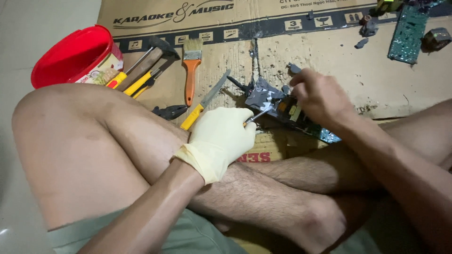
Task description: The person scrapes a gray substance off a green circuit board using a metal tool. They repeatedly scrape and peel away the material, revealing the board underneath.
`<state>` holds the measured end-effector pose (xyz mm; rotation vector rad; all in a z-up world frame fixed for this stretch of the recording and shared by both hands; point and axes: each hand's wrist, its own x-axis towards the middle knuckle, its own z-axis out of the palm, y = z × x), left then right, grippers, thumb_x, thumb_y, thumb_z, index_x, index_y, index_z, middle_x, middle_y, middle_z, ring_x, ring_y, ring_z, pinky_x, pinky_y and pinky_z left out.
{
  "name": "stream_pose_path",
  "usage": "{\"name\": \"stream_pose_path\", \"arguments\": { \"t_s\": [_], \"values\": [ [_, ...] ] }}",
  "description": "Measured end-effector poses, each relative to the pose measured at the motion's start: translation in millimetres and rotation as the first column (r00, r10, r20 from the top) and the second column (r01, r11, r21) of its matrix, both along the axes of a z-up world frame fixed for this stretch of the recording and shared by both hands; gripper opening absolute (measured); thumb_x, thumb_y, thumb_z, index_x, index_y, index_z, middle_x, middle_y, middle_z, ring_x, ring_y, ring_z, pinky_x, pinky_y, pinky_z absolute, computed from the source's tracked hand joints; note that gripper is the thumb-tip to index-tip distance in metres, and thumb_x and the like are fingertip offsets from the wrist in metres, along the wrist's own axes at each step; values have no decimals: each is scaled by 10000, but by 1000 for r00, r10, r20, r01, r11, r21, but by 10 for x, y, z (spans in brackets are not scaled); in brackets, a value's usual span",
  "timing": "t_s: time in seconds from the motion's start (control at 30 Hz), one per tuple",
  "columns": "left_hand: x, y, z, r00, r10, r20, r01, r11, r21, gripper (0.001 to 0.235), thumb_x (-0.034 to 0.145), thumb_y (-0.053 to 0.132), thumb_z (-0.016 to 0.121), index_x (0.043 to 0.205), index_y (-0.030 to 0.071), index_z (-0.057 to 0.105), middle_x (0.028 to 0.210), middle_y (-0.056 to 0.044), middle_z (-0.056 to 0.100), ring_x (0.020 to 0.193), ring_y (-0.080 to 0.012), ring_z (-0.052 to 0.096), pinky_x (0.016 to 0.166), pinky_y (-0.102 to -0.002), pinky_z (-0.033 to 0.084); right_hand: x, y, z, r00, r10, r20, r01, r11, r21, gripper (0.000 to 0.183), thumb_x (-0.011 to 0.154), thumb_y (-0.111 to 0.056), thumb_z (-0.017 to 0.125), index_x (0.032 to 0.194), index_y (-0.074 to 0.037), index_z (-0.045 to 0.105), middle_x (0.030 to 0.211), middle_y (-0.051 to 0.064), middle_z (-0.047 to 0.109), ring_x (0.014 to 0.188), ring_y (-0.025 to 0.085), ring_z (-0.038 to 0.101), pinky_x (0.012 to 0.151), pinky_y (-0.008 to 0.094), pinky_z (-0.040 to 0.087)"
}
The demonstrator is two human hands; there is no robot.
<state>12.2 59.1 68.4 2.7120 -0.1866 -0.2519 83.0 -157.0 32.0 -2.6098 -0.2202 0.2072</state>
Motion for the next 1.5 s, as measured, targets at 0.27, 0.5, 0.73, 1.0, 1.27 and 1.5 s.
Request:
{"name": "stream_pose_path", "arguments": {
  "t_s": [0.27,0.5,0.73,1.0,1.27,1.5],
  "values": [
    [75,-21,-149,1000,12,12,-12,1000,27,343,899,395,489,1042,215,743,882,-78,757,950,-335,729,892,-463,550,44,134,51,983,154,-96,-160,985,-65,370,979,-344,651,1231,-73,659,1092,249,696,1035,402,699,868,530,592],
    [63,-43,-126,998,0,55,0,1000,9,319,908,386,457,1016,250,725,885,-112,750,970,-384,711,883,-531,544,55,-137,-98,987,62,147,-52,996,-72,367,996,-327,617,1185,-14,646,1097,262,673,1025,415,638,847,546,525],
    [119,-170,-172,995,50,91,-49,999,-21,304,907,345,487,1008,251,758,905,-94,760,928,-348,732,861,-468,574,-268,1,266,994,-45,-103,31,991,-128,510,997,-385,613,1378,-49,572,1271,246,621,1272,375,571,1067,556,458],
    [50,-397,-187,991,121,-59,-123,992,-26,307,944,251,469,1034,186,756,862,-58,746,917,-262,743,874,-432,568,-147,51,113,979,23,-203,-54,987,-150,597,908,-534,707,1316,-110,607,1255,203,537,1205,403,586,948,541,576],
    [85,-680,-389,916,287,-280,-353,907,-227,254,875,193,548,1004,98,744,803,-65,748,849,-220,756,786,-378,571,-1,-139,-253,982,172,-75,-180,978,-109,591,843,-545,751,1203,-113,570,1151,159,542,1115,417,634,885,533,570],
    [504,-491,-426,791,338,-510,-554,749,-363,237,805,136,626,974,9,733,744,-71,751,781,-179,769,699,-323,574,-118,-103,-116,987,154,-56,-156,987,-37,579,877,-450,757,1245,-59,539,1171,213,515,1123,488,605,878,603,556]
  ]
}}
